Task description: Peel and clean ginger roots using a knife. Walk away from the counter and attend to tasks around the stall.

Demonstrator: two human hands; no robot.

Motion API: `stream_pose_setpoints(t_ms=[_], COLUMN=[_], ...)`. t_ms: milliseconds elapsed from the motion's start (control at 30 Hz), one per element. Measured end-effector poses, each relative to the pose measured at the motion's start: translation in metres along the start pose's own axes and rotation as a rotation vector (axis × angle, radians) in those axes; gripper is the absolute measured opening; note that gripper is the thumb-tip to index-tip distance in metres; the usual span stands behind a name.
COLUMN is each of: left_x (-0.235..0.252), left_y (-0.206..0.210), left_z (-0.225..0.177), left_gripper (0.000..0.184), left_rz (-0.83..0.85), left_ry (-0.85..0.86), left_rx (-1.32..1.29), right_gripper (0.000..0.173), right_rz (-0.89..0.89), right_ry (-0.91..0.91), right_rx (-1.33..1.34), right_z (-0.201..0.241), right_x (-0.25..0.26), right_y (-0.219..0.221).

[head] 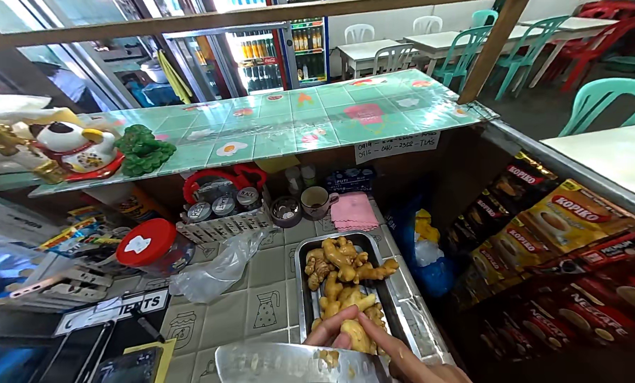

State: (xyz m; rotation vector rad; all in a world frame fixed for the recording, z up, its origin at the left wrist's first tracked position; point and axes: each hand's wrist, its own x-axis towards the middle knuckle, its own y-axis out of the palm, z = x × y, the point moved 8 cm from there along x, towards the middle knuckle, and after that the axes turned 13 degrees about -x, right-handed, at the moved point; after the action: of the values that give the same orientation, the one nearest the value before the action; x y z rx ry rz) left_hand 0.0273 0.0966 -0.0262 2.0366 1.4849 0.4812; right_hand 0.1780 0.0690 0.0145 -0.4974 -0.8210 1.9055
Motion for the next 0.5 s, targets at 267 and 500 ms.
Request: stream_pose_setpoints(t_ms=[267,500], left_x=[0.0,-0.013], left_y=[0.001,0.0], left_z=[0.001,0.0], left_gripper=[0.038,0.053], left_rz=[-0.03,-0.045], left_ry=[-0.037,-0.016], left_rx=[0.01,-0.158], right_gripper=[0.082,0.066], right_rz=[0.006,-0.053], right_ry=[0.013,-0.036], right_rx=[-0.049,0.0], right_z=[-0.002,-0.005], right_x=[-0.001,0.003], right_y=[0.0,-0.003])
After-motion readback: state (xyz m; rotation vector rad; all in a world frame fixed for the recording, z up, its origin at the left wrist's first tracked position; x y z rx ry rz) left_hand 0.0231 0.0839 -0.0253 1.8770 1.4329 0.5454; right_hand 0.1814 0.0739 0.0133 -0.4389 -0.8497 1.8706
